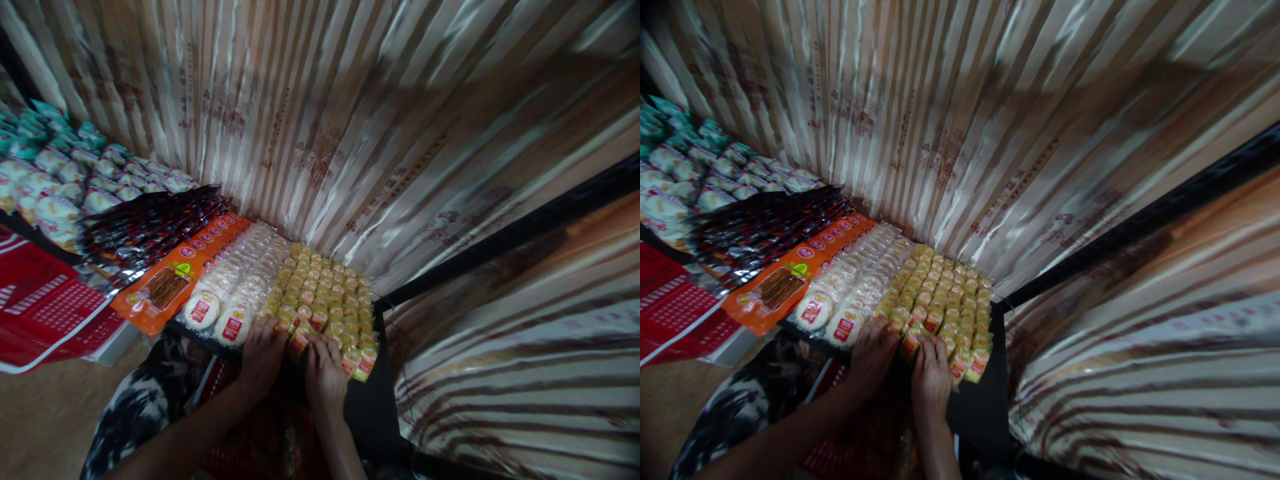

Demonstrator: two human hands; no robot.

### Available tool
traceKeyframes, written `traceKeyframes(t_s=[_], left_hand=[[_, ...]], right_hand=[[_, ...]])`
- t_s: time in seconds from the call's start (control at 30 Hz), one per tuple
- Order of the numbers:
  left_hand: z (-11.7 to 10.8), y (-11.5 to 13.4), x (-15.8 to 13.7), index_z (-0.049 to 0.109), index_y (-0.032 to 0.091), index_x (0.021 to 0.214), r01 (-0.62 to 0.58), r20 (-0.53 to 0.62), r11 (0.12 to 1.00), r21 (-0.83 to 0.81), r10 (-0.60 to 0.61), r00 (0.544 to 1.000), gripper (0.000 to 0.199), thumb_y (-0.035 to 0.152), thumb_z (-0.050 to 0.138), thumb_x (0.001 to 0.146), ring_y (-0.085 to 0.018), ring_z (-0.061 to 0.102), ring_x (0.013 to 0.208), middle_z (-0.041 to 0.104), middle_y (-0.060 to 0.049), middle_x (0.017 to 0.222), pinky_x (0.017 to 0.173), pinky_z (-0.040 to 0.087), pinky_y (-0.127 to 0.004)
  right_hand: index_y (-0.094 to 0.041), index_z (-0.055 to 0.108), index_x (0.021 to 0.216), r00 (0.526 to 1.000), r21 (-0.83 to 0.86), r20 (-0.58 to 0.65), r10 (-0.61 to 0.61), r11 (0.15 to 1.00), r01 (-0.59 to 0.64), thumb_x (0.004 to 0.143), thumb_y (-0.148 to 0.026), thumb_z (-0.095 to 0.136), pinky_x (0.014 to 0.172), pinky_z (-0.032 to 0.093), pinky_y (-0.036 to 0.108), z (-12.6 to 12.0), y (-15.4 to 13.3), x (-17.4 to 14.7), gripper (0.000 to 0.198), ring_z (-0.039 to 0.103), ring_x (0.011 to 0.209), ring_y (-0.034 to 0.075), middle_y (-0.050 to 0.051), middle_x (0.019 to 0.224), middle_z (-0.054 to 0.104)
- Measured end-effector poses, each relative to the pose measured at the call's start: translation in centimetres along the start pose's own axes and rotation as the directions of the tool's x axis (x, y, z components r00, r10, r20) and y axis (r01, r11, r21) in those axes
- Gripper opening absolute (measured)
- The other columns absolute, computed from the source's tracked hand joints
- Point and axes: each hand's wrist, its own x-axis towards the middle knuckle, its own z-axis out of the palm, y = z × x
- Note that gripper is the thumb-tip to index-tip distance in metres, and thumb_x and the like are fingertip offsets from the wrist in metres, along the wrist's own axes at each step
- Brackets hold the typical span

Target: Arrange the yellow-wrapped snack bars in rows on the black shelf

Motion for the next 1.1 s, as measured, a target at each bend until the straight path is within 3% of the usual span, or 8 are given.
traceKeyframes(t_s=[0.23, 0.5, 0.6, 0.7, 0.83, 0.97, 1.1], left_hand=[[0.1, 0.0, -0.4, 0.061, 0.021, 0.093, -0.006, 0.006, 1.0, 0.011, 0.006, 1.0, 0.015, 0.015, 0.054, 0.082, -0.023, 0.048, 0.108, 0.056, -0.006, 0.109, 0.094, 0.043, -0.04], [-0.2, 0.7, -0.8, 0.06, 0.021, 0.104, -0.135, -0.035, 0.991, -0.017, 0.134, 0.99, 0.024, 0.014, 0.043, 0.087, -0.021, 0.053, 0.104, 0.06, -0.007, 0.105, 0.09, 0.046, -0.038], [-0.2, 1.7, -1.8, 0.057, 0.014, 0.109, -0.205, 0.042, 0.972, -0.118, 0.212, 0.976, 0.03, 0.012, 0.034, 0.089, -0.017, 0.056, 0.101, 0.062, -0.009, 0.103, 0.089, 0.048, -0.03], [0.2, 2.6, -2.7, 0.051, 0.01, 0.117, -0.173, 0.151, 0.97, -0.171, 0.199, 0.968, 0.035, 0.011, 0.031, 0.088, -0.017, 0.056, 0.107, 0.06, -0.013, 0.114, 0.086, 0.051, -0.028], [1.4, 2.7, -3.3, 0.038, 0.011, 0.131, -0.118, 0.211, 0.98, -0.158, 0.15, 0.966, 0.047, 0.006, 0.031, 0.085, -0.018, 0.052, 0.116, 0.054, -0.013, 0.126, 0.09, 0.05, -0.031], [2.2, 2.2, -3.1, 0.03, 0.013, 0.136, -0.102, 0.222, 0.99, -0.096, 0.121, 0.967, 0.051, 0.006, 0.03, 0.085, -0.019, 0.05, 0.118, 0.054, -0.013, 0.127, 0.091, 0.05, -0.032], [2.1, 2.1, -3.0, 0.033, 0.008, 0.135, -0.139, 0.217, 0.99, 0.014, 0.133, 0.967, 0.053, 0.004, 0.033, 0.082, -0.021, 0.049, 0.12, 0.054, -0.016, 0.126, 0.091, 0.049, -0.031]], right_hand=[[-0.021, 0.068, 0.092, 1.0, -0.055, -0.001, -0.023, 0.998, 0.023, 0.089, -0.021, 0.036, 0.072, 0.049, 0.024, 0.9, -0.5, 1.6, 0.032, 0.063, 0.083, 0.014, 0.005, 0.093, 0.066], [-0.02, 0.067, 0.091, 0.998, -0.124, -0.004, 0.059, 0.991, -0.059, 0.09, -0.025, 0.036, 0.069, 0.048, 0.024, 2.4, 0.2, 1.6, 0.032, 0.063, 0.083, 0.016, 0.006, 0.097, 0.066], [-0.021, 0.067, 0.091, 0.996, -0.074, 0.004, 0.09, 0.993, -0.089, 0.09, -0.027, 0.034, 0.066, 0.048, 0.024, 2.6, 0.7, 1.4, 0.033, 0.063, 0.082, 0.015, 0.006, 0.097, 0.065], [-0.021, 0.067, 0.09, 0.997, 0.001, 0.031, 0.073, 0.997, -0.073, 0.089, -0.028, 0.036, 0.068, 0.049, 0.025, 2.5, 1.3, 1.6, 0.032, 0.063, 0.084, 0.015, 0.007, 0.094, 0.065], [-0.02, 0.066, 0.09, 0.987, 0.053, 0.098, 0.125, 0.99, -0.131, 0.088, -0.028, 0.036, 0.078, 0.049, 0.031, 2.1, 1.1, 2.0, 0.031, 0.062, 0.088, 0.018, 0.008, 0.097, 0.064], [-0.019, 0.062, 0.101, 0.972, 0.186, 0.1, 0.214, 0.955, -0.23, 0.086, -0.035, 0.043, 0.091, 0.044, 0.04, -0.4, -1.8, 2.8, 0.029, 0.056, 0.105, 0.023, 0.011, 0.11, 0.06], [-0.022, 0.05, 0.116, 0.922, 0.537, 0.012, 0.388, 0.775, -0.333, 0.086, -0.038, 0.046, 0.085, 0.047, 0.038, -6.6, -7.0, 4.5, 0.035, 0.057, 0.103, 0.021, 0.01, 0.113, 0.059]])
